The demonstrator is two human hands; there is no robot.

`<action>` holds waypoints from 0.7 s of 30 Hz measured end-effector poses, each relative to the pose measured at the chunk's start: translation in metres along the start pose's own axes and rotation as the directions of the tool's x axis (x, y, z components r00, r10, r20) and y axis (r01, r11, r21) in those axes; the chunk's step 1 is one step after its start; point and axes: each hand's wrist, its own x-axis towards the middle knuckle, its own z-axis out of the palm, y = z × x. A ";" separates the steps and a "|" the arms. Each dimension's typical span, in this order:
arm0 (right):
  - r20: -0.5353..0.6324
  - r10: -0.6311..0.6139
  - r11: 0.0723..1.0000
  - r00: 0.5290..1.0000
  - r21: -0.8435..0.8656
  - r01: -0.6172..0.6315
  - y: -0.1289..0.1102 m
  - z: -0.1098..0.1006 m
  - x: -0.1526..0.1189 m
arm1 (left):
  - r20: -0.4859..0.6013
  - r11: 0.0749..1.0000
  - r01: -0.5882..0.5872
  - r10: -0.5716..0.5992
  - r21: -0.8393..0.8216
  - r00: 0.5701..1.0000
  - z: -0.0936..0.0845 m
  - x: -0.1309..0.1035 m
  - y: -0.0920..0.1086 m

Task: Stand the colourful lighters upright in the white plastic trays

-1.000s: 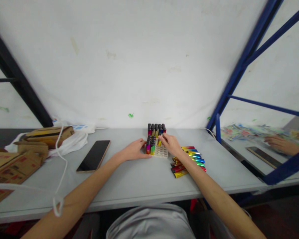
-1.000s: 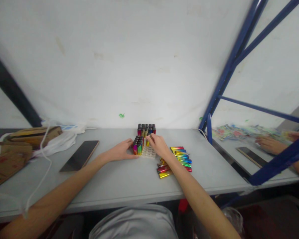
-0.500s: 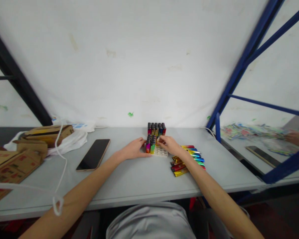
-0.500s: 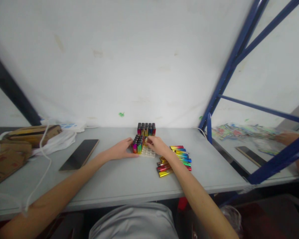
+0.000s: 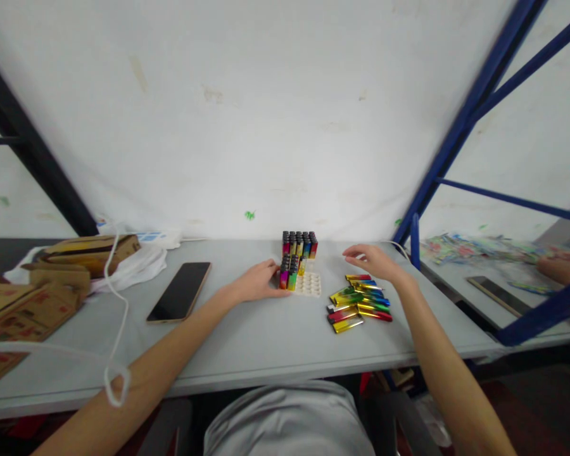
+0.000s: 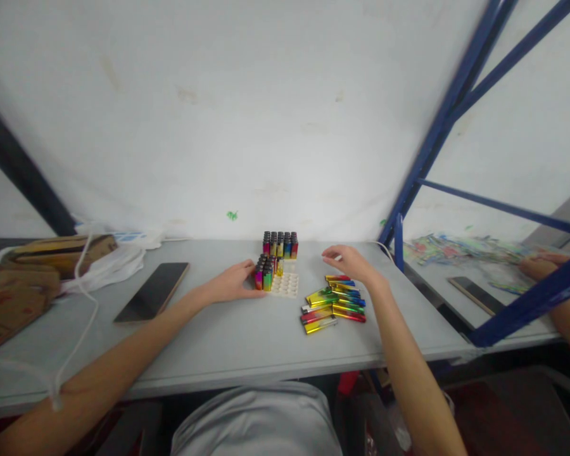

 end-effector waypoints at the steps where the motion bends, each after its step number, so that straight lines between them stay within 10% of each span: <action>1: 0.027 0.047 0.998 0.999 -0.037 -0.046 0.010 -0.007 -0.006 | 0.002 1.000 0.003 -0.003 0.003 1.000 0.000 0.000 0.000; 8: 0.200 0.151 0.984 0.968 -0.123 -0.128 0.048 -0.011 -0.033 | 0.019 1.000 -0.016 0.016 0.020 1.000 0.001 0.000 -0.001; 15: 0.056 0.258 0.948 0.965 -0.208 -0.241 0.045 -0.003 -0.016 | 0.035 1.000 0.010 -0.011 0.022 0.999 0.000 0.000 0.001; 21: -0.116 0.207 0.939 0.971 0.303 -0.163 0.002 0.019 0.014 | 0.019 1.000 -0.004 0.004 -0.002 1.000 0.001 0.000 0.001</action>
